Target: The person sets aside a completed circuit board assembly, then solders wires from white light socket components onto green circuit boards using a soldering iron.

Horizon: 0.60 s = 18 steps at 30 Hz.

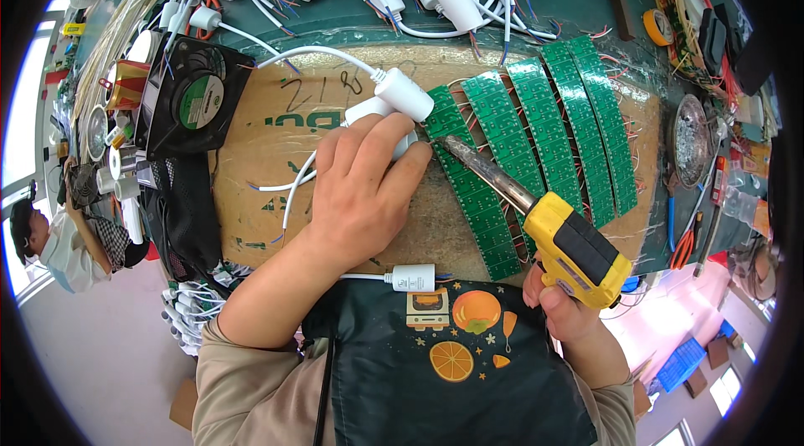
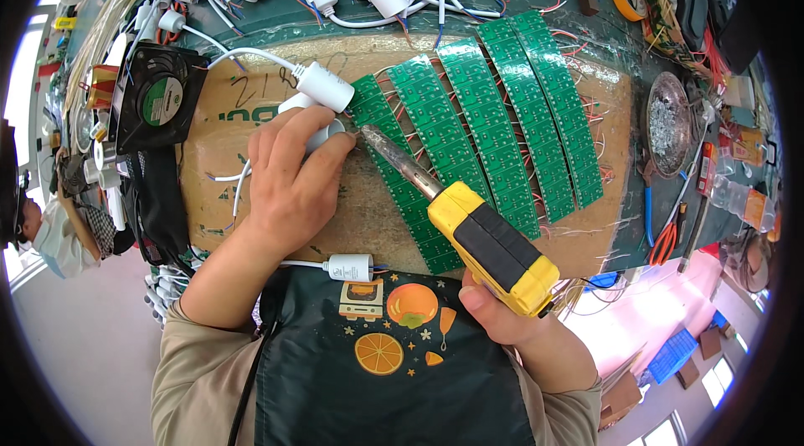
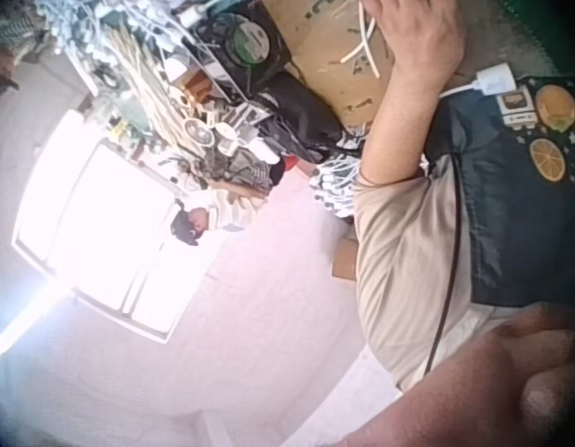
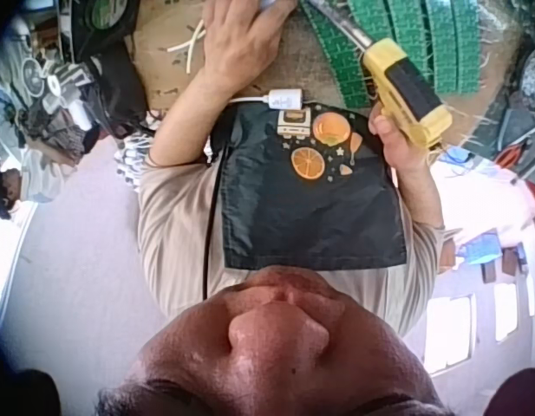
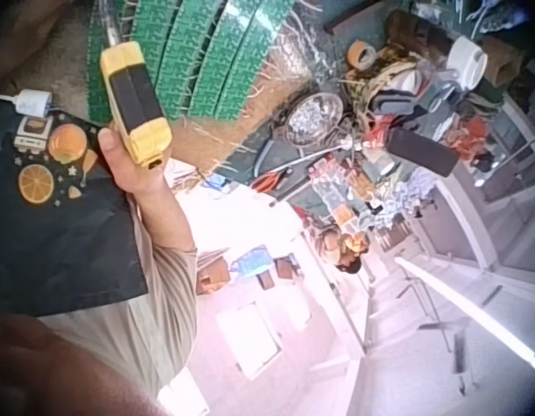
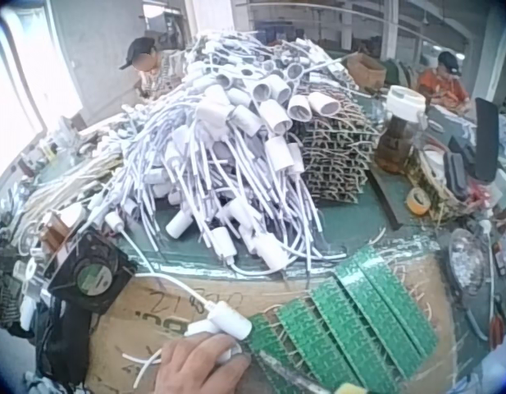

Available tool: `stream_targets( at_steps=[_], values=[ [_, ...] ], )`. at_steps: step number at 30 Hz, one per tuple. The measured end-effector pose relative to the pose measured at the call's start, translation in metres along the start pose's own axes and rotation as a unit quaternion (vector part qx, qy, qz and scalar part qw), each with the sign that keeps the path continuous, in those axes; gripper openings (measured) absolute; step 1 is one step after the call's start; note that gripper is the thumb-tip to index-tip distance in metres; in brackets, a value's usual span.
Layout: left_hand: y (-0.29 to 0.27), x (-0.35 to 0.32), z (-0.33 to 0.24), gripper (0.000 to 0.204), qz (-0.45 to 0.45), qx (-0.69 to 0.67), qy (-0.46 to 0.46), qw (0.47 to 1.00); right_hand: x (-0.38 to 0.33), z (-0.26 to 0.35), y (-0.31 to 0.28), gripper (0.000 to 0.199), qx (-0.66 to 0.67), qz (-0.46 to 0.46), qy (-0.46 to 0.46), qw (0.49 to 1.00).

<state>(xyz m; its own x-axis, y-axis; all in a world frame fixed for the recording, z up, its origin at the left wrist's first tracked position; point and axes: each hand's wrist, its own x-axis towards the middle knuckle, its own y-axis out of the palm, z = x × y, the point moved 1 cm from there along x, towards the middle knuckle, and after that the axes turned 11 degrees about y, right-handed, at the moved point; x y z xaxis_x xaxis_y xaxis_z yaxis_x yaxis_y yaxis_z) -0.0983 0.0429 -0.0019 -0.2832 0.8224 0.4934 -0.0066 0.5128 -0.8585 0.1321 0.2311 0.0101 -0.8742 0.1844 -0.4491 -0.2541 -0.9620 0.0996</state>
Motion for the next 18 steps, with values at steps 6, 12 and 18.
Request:
stream_targets(
  at_steps=[6,12,18],
  values=[
    [0.0003,-0.0005,0.0003,0.034,-0.002,0.000,0.001,1.000,0.0008,0.0015,0.0023,0.042,0.004,-0.009,-0.009,1.000],
    [-0.0009,0.0008,-0.0001,0.035,0.001,0.000,-0.002,1.000,-0.0018,-0.0044,0.0049,0.076,0.006,-0.044,0.023,0.999],
    [-0.0009,0.0010,0.0001,0.035,0.001,0.001,-0.002,1.000,-0.0071,-0.0080,0.0003,0.083,0.048,-0.059,0.033,0.997]
  ],
)
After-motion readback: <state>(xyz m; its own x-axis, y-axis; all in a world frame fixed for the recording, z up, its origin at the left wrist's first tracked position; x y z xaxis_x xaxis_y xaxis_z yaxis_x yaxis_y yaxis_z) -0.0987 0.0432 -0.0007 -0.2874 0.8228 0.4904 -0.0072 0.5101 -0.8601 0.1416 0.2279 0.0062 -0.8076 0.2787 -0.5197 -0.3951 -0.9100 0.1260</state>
